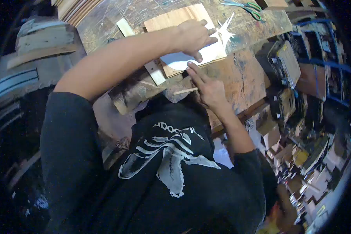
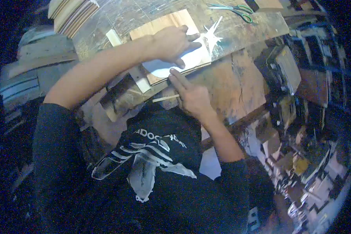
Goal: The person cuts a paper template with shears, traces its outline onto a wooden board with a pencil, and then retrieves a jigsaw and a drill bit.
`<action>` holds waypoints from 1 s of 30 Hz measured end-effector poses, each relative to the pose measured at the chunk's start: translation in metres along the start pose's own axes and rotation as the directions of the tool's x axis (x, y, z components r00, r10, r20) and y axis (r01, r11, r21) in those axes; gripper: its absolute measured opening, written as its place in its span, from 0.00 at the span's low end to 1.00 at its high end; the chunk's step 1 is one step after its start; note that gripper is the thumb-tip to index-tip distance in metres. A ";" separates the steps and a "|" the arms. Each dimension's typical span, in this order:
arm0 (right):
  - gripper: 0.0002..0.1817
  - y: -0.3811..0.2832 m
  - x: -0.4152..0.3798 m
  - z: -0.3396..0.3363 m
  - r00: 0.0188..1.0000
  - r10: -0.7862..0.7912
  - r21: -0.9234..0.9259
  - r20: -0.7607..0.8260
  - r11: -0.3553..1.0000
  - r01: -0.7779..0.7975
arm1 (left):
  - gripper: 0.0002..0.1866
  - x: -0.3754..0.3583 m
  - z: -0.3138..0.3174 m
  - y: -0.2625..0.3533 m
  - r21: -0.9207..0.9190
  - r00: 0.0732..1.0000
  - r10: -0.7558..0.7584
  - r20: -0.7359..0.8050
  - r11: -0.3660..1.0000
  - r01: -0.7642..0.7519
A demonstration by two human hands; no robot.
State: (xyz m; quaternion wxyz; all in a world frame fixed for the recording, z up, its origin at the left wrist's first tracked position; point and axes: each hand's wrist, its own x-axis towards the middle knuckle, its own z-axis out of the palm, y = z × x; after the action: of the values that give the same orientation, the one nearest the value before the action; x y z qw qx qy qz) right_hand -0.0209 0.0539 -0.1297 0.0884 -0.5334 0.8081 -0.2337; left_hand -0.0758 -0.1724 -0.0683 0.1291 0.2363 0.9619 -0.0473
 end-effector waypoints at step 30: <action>0.10 -0.104 0.031 0.044 0.716 0.619 0.669 -0.322 0.684 -0.291 | 0.79 -0.012 0.002 -0.022 0.193 0.960 0.263 0.097 0.941 -0.277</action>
State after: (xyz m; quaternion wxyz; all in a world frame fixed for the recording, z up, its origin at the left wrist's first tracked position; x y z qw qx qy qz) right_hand 0.0686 -0.0198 -0.1159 0.0782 -0.1671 0.8005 -0.5702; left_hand -0.0752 -0.1978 -0.0661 0.1428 0.3761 0.9054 -0.1358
